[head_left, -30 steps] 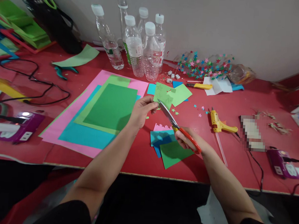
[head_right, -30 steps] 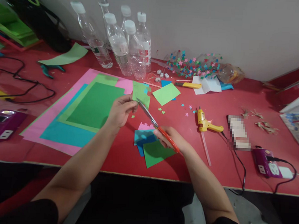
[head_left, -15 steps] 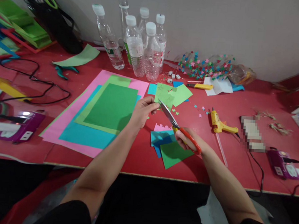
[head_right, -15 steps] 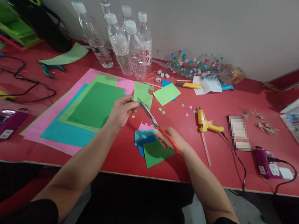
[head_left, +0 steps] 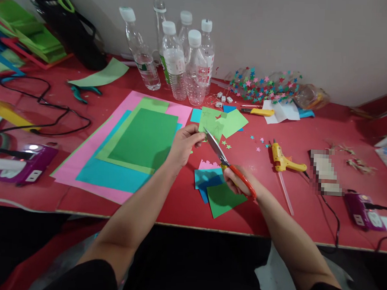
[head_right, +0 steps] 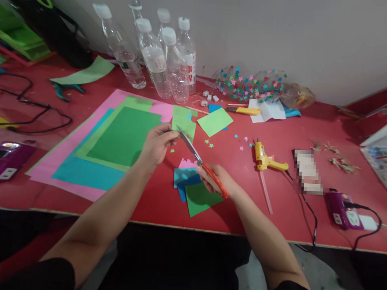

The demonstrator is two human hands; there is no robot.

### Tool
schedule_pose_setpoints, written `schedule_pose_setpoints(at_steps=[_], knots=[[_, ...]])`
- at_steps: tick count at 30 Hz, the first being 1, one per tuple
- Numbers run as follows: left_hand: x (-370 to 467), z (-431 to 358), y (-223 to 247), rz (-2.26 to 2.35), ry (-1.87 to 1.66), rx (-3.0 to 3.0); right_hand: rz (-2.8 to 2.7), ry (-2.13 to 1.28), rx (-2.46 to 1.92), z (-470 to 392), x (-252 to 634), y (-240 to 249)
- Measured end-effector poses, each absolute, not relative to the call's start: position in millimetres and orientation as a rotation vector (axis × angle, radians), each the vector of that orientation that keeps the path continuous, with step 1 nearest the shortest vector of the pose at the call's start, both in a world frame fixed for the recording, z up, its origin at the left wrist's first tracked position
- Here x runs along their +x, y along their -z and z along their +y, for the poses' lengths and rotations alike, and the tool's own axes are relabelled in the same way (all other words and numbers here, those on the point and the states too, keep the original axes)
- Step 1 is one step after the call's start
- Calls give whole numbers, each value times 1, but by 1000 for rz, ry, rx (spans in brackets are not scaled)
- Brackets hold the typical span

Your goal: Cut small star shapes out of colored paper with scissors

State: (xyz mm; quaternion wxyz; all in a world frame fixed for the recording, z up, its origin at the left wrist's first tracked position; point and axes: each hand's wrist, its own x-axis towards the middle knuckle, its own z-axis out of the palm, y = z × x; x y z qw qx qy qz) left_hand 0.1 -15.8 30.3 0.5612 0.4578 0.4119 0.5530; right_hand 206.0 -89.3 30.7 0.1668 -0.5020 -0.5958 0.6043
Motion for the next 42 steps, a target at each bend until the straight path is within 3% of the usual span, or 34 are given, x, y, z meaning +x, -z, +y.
schedule_pose_setpoints(at_steps=[12, 42], knots=[[11, -20, -25, 972, -1371, 989, -1592, -1669, -1578, -96, 187, -35], [4, -17, -31, 837, -1372, 1008, -1712, -1571, -1412, -93, 202, -33]])
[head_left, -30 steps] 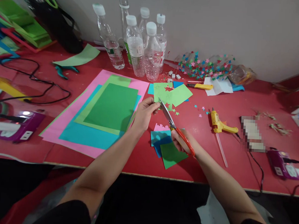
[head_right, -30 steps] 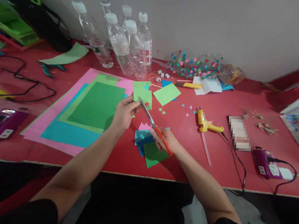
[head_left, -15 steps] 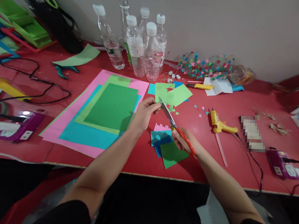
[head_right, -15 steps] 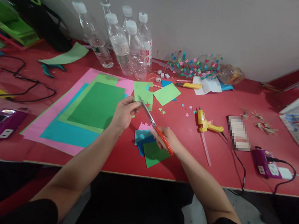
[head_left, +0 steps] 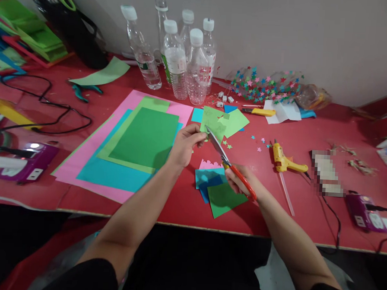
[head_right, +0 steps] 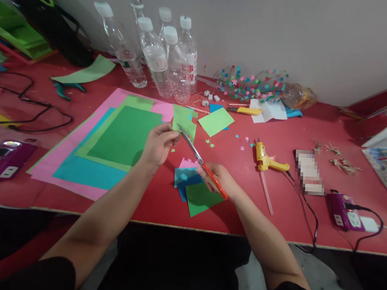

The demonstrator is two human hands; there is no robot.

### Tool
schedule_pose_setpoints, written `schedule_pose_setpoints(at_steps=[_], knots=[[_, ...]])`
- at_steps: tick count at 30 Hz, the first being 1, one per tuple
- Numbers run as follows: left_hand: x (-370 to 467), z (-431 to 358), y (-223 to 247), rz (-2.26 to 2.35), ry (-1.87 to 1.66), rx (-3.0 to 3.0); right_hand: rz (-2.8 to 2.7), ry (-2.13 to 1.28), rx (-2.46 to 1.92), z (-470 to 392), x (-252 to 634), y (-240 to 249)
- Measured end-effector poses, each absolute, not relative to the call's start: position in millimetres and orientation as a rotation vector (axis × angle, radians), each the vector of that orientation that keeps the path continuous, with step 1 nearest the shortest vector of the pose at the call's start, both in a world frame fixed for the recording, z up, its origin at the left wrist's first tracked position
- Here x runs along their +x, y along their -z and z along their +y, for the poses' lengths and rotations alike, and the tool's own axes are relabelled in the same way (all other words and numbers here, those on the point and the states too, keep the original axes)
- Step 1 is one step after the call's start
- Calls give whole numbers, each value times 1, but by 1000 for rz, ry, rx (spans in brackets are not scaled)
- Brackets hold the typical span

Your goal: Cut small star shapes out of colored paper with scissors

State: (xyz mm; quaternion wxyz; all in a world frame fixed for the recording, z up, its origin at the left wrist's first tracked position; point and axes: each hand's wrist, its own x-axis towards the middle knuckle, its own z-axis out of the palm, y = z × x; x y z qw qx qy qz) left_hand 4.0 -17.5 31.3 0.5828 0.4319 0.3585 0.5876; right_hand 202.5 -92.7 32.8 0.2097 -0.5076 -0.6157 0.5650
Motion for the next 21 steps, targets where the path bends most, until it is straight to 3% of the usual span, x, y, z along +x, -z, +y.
schedule_pose_setpoints(at_steps=[21], knots=[[6, -15, -31, 935, -1466, 930, -1673, -1577, -1451, -91, 197, -30]])
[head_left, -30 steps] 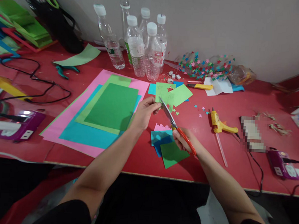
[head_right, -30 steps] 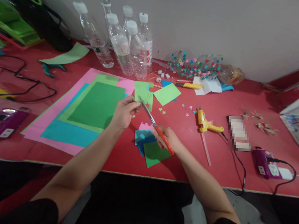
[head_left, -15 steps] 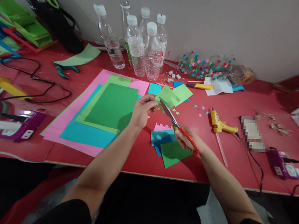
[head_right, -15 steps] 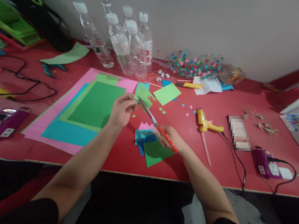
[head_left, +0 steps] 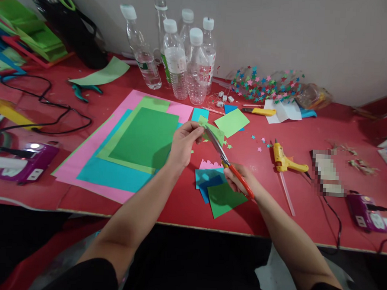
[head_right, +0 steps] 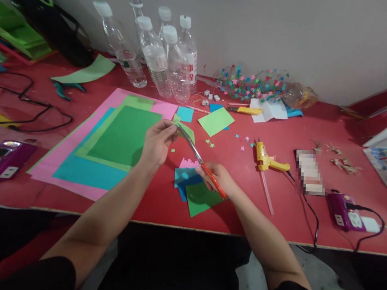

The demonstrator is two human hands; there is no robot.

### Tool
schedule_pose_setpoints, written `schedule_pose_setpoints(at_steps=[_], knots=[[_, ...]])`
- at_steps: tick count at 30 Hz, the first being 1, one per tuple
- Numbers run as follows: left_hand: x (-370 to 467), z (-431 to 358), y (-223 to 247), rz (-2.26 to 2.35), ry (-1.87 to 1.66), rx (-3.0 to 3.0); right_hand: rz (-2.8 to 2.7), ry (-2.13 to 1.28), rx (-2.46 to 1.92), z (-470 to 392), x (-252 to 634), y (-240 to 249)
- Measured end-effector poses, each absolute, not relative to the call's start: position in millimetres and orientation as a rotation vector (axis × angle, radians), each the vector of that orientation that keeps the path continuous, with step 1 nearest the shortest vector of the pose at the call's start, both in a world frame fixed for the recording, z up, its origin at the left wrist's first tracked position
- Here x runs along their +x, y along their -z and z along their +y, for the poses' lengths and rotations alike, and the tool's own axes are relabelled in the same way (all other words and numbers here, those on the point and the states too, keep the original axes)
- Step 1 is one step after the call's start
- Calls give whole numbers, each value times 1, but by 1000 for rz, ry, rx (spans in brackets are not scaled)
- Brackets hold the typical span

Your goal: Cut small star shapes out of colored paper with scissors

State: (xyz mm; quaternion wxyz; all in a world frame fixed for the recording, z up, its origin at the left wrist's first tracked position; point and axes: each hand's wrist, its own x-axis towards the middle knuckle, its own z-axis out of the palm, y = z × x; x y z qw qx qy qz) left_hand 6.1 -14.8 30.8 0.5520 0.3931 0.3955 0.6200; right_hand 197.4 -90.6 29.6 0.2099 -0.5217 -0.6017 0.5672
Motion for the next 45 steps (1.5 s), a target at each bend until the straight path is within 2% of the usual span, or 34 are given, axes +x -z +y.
schedule_pose_setpoints(at_steps=[12, 23, 36, 45], knots=[[-2, -13, -30, 1037, -1457, 1219, -1747, -1594, -1427, -89, 206, -30], [-6, -10, -30, 1032, -1404, 1203, -1733, -1611, -1494, -90, 205, -32], [4, -14, -34, 946, -1416, 916, -1701, -1605, -1454, -91, 202, -31], [-2, -13, -32, 1020, -1456, 1120, -1728, -1609, -1473, -89, 204, -29]])
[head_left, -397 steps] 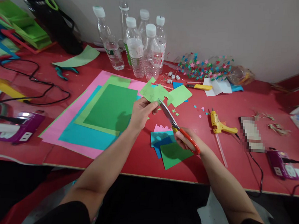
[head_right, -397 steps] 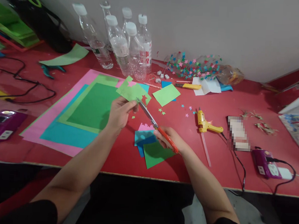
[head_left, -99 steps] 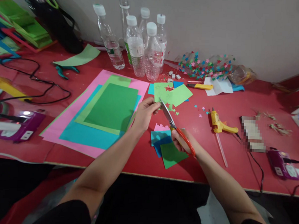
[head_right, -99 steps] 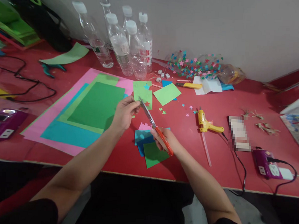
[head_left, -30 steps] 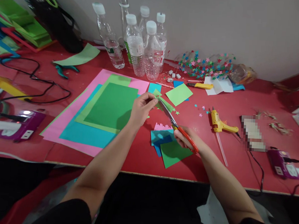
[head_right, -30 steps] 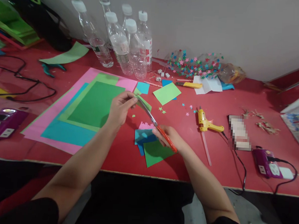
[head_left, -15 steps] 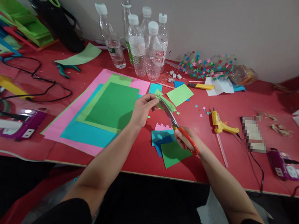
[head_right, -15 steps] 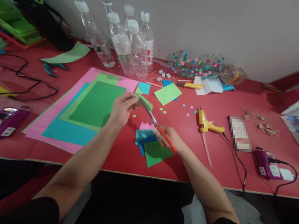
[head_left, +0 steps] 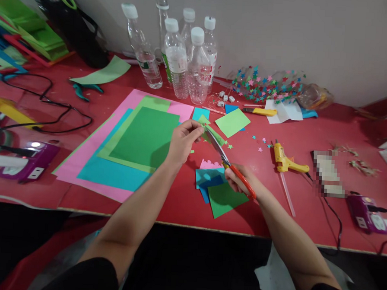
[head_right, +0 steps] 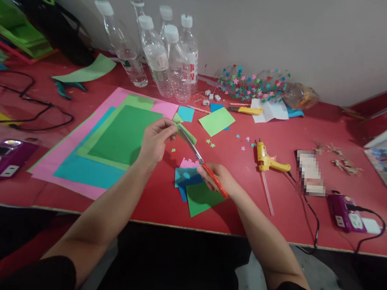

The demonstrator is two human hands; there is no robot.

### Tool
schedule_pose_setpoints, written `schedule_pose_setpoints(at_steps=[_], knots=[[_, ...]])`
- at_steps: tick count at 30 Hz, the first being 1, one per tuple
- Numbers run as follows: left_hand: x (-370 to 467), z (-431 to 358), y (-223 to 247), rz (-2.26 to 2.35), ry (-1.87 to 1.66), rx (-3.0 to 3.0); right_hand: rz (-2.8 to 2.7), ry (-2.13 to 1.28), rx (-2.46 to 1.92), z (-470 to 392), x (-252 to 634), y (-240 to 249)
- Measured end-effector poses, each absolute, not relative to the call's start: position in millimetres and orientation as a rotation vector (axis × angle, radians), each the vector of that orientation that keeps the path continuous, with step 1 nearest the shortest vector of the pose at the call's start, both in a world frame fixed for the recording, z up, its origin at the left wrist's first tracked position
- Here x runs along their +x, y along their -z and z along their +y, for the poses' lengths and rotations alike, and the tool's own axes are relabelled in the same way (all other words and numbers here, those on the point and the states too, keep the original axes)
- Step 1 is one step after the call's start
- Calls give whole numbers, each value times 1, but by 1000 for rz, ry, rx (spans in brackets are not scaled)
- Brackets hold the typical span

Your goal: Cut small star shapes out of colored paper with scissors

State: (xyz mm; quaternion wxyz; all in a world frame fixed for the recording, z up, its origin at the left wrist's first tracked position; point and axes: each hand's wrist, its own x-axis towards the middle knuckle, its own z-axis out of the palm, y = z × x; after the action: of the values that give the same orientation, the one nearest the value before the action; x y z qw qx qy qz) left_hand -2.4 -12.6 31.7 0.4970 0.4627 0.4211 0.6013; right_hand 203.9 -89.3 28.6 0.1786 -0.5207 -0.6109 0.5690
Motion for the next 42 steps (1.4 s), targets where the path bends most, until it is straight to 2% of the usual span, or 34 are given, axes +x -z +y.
schedule_pose_setpoints(at_steps=[42], knots=[[-5, -12, -31, 1003, -1437, 1217, -1700, -1619, -1447, -89, 204, -28]])
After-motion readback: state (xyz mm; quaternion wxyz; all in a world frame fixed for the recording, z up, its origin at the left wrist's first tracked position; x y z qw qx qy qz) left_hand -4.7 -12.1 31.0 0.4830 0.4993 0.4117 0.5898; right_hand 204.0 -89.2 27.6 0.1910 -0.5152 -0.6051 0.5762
